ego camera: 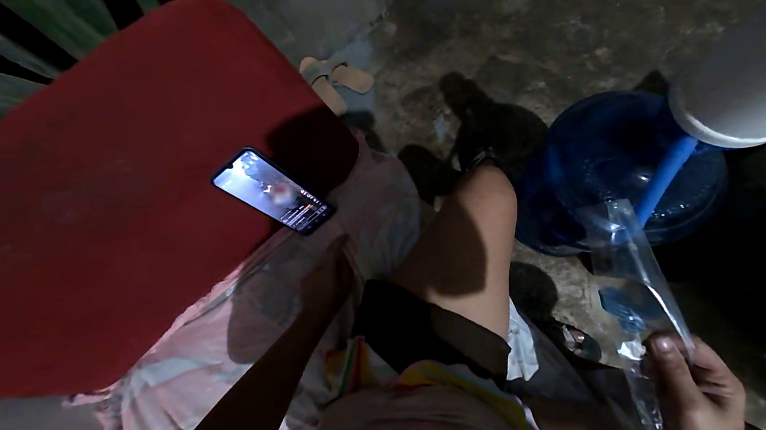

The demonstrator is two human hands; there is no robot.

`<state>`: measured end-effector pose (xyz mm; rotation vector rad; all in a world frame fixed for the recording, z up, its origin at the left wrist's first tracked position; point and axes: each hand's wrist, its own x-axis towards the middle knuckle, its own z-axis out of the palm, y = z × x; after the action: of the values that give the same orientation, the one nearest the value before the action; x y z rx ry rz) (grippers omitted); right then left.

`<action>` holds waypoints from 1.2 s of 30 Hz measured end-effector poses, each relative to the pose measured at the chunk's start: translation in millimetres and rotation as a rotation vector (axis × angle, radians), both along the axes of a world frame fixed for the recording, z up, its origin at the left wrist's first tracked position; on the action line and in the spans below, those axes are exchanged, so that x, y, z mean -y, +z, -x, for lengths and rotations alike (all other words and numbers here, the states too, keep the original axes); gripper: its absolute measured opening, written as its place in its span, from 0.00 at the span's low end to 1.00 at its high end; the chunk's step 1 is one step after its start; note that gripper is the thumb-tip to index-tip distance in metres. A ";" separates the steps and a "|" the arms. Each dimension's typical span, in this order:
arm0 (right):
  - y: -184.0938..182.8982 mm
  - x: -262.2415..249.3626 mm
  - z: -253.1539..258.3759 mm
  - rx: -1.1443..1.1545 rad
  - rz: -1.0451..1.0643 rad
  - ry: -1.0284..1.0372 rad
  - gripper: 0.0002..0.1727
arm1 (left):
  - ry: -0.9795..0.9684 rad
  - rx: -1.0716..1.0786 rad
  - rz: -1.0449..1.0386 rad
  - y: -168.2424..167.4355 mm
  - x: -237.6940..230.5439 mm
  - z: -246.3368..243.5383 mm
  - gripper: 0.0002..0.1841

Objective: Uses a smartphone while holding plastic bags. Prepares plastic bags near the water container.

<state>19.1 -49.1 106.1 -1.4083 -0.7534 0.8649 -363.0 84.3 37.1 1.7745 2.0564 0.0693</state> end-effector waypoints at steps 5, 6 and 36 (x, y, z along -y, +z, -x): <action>0.3 -0.1 -0.2 0.001 -0.002 0.004 0.20 | -0.004 -0.010 0.003 -0.1 -0.3 -0.1 0.26; 0.4 0.0 -0.2 -0.004 0.000 0.006 0.20 | -0.003 -0.010 0.011 0.4 -0.4 -0.5 0.26; -1.8 0.1 -2.3 0.000 0.016 0.027 0.20 | -0.040 0.081 -0.041 -2.8 3.1 5.4 0.29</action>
<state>21.4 -49.2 104.3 -1.4145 -0.7682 0.8935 -368.4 81.1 34.3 1.8063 1.9755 0.1697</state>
